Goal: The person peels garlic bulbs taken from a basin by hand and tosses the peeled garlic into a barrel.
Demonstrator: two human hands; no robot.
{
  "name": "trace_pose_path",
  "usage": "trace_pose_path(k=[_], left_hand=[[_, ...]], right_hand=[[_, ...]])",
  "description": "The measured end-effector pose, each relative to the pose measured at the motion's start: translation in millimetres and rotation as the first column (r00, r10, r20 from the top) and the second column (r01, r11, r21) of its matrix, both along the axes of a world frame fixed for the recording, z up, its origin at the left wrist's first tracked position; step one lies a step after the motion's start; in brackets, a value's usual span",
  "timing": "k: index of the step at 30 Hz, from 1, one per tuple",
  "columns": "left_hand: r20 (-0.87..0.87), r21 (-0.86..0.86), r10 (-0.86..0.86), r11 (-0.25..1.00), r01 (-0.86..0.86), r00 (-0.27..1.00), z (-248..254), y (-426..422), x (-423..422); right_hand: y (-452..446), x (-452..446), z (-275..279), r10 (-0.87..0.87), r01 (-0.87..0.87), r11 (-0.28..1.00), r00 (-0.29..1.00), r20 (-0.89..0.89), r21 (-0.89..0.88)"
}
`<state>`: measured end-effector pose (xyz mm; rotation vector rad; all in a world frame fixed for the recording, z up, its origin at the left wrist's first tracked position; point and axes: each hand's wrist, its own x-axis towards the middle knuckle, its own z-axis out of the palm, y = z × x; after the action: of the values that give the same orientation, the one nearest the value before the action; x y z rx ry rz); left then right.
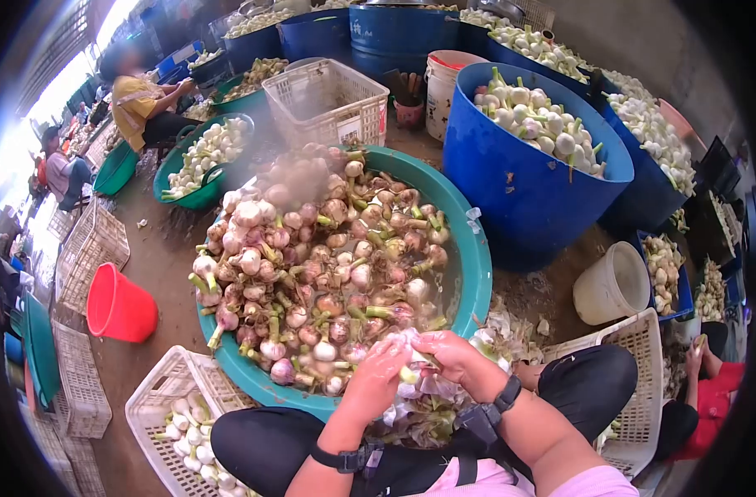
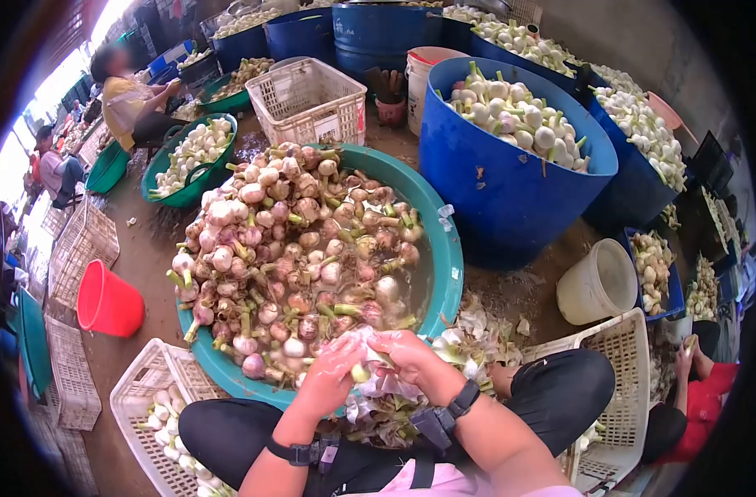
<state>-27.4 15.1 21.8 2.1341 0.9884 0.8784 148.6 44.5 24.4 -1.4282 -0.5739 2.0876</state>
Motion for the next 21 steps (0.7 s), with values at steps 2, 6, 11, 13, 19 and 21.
trace_pose_path(k=[2,6,11,13,19,21], left_hand=[[0.169,-0.117,0.199,0.976,-0.181,0.965,-11,-6,-1],[0.586,-0.801,0.803,0.554,0.225,0.107,-17,1,-6],[0.349,-0.92,0.913,0.292,0.261,0.212,-16,-3,3],[0.338,-0.918,0.931,0.293,0.268,0.139,-19,3,-8],[0.296,-0.955,0.952,0.292,0.058,0.081,-15,7,-2],[0.32,-0.947,0.927,0.317,0.047,0.194,-19,3,5]], right_hand=[[-11,-6,18,-0.077,0.083,0.995,0.992,-0.103,0.05],[-28,7,26,-0.068,0.145,0.945,0.963,-0.259,0.291],[-38,77,34,-0.025,-0.097,0.809,0.98,0.199,0.58],[-35,90,34,-0.371,0.32,0.788,0.928,-0.008,0.526],[-25,38,59,-0.048,-0.682,0.726,0.069,0.996,0.082],[-26,-1,50,-0.148,-0.601,0.634,0.524,0.839,0.487]])
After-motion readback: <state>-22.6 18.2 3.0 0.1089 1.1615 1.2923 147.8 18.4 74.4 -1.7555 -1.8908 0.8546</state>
